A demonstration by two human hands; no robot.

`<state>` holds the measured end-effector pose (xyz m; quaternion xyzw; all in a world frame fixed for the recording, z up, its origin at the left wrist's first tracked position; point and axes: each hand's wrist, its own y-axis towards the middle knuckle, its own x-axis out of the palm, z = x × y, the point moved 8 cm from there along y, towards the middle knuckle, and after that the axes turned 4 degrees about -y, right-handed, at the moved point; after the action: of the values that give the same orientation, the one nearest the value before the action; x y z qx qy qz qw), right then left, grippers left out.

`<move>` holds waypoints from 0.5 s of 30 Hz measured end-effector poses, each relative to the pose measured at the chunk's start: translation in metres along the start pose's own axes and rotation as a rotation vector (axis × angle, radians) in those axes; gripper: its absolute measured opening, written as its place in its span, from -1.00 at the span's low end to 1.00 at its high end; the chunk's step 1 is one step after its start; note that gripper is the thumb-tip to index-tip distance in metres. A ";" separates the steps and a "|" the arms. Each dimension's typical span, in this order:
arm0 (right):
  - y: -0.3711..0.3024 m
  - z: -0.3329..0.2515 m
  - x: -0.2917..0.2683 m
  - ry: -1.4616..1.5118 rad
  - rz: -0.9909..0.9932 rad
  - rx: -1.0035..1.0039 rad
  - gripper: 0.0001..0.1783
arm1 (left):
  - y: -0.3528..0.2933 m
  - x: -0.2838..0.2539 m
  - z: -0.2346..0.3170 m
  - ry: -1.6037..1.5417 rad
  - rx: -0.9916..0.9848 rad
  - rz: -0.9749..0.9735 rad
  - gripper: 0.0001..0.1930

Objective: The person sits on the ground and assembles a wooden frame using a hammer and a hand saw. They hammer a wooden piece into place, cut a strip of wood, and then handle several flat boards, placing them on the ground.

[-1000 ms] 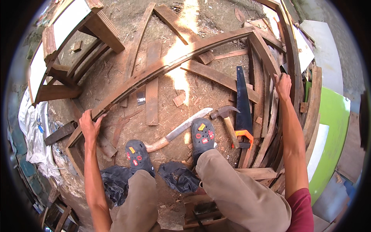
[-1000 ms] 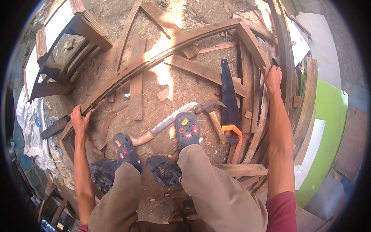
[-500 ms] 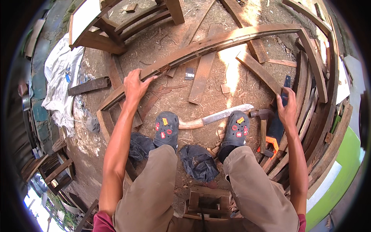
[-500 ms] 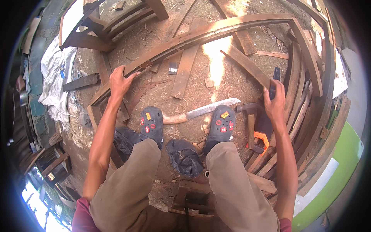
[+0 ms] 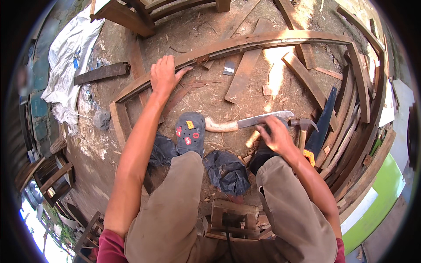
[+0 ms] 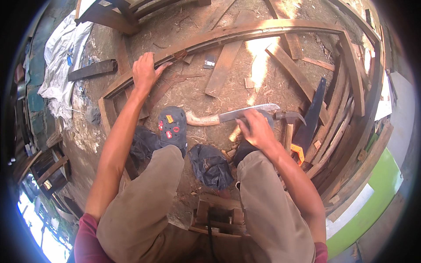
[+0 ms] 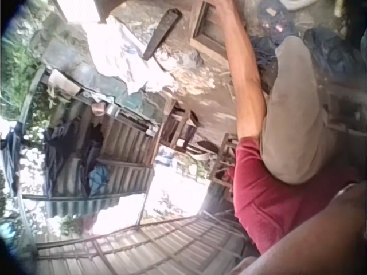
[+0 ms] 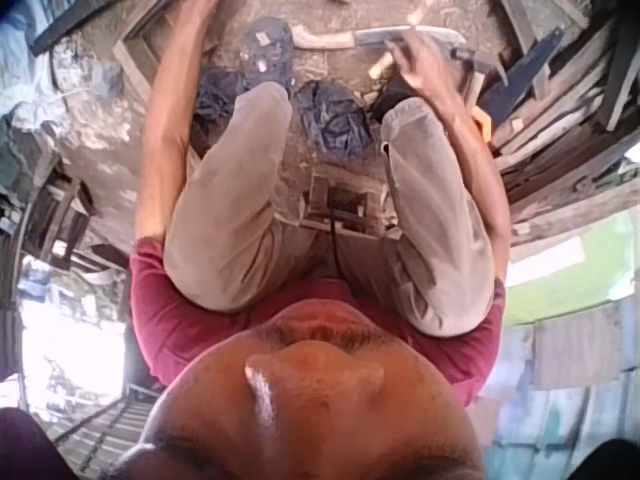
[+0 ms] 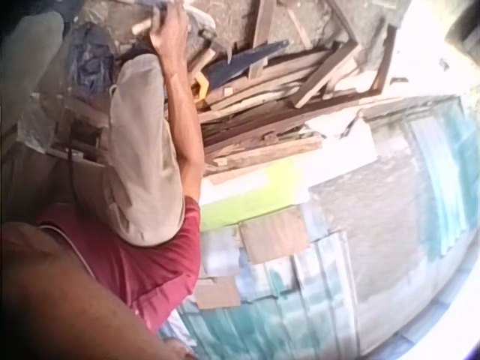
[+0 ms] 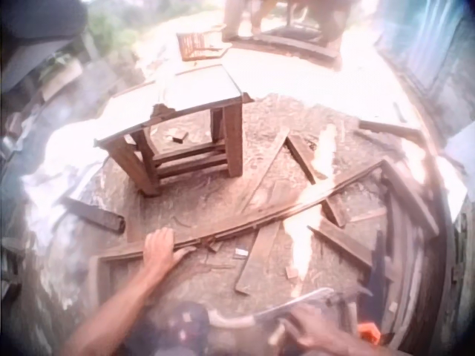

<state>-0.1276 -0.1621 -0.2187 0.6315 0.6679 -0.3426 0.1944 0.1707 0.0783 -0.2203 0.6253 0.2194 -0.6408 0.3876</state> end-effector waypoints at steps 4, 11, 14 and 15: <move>0.018 -0.052 0.061 -0.126 -0.204 -0.283 -0.41 | -0.002 0.001 -0.001 0.022 0.017 0.020 -0.36; 0.022 -0.064 0.118 -0.511 -0.230 -0.457 -0.45 | -0.005 -0.002 -0.003 0.019 -0.011 0.016 -0.35; 0.037 -0.055 0.127 -0.586 -0.402 -0.453 -0.46 | 0.000 -0.002 -0.001 -0.006 -0.028 0.004 -0.35; 0.040 -0.052 0.129 -0.615 -0.481 -0.449 -0.46 | 0.002 -0.002 0.000 -0.023 -0.042 -0.002 -0.36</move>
<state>-0.0960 -0.0353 -0.2811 0.2694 0.7646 -0.3964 0.4309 0.1717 0.0774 -0.2174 0.6094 0.2291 -0.6436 0.4025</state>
